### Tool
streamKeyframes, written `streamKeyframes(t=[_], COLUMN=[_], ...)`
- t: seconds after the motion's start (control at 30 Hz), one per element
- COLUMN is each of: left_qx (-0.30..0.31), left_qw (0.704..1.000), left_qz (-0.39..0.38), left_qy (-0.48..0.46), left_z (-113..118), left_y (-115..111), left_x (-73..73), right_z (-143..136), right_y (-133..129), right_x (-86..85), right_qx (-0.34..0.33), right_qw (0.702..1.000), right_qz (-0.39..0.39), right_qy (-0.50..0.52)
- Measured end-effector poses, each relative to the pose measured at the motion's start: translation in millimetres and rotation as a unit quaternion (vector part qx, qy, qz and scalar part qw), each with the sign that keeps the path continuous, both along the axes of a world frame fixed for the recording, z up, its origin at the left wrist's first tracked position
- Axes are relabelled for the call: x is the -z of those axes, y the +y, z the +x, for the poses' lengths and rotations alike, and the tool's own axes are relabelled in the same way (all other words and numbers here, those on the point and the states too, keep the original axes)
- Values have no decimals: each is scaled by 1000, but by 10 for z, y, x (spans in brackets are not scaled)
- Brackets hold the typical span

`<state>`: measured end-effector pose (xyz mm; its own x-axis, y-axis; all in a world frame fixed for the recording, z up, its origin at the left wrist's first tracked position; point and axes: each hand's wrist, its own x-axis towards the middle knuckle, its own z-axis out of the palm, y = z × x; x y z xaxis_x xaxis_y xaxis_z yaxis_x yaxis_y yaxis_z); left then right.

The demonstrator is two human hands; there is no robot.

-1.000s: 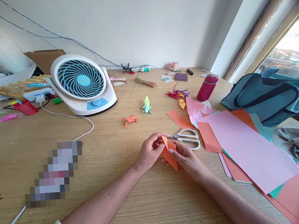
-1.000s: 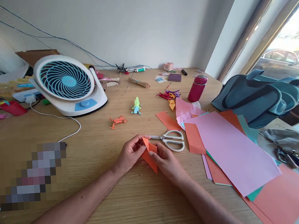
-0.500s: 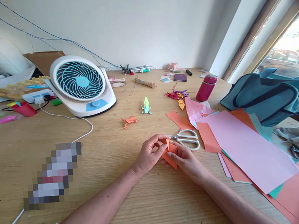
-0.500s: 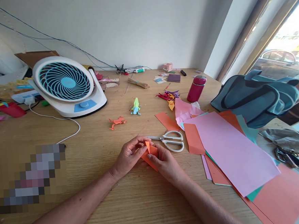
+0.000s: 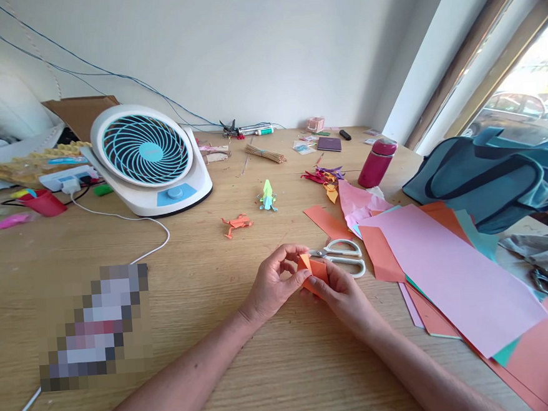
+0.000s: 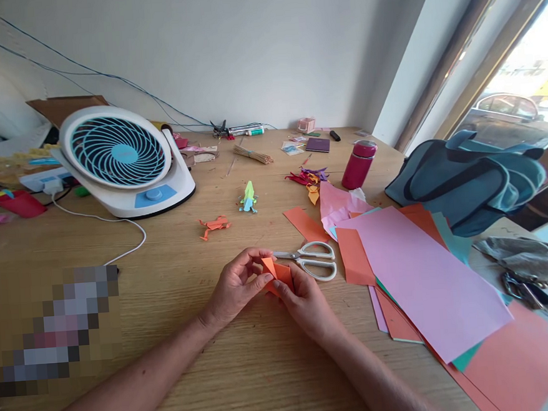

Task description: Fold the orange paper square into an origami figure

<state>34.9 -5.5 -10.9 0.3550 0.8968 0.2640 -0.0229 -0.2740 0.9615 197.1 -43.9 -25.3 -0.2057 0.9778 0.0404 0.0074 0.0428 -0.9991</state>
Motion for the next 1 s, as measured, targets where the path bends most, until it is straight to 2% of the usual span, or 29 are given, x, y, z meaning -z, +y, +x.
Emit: streamKeyframes(t=[0.07,0.17,0.27,0.4,0.7,0.87,1.0], left_qx=[-16,-58,-89,-57,-43,-57,-37], left_qw=[999,995,994,998,995,986,975], left_qz=[18,51,41,10,87,152,204], left_qy=[21,57,46,10,13,47,73], left_z=[5,17,28,43,43,27,10], left_y=[8,14,14,12,9,-43,-83], left_x=[25,69,105,113,105,47,-16], right_z=[2,-3,-4,-6,-20,-23,-7], right_y=[1,-5,-10,-19,-70,-78,-80], right_x=[3,-4,5,2,-80,-101,-131], right_qx=[31,73,97,77,56,56,22], right_qw=[996,975,960,961,948,962,990], right_qz=[59,161,202,201,241,212,118], right_qy=[-57,-132,-170,-176,-202,-164,-69])
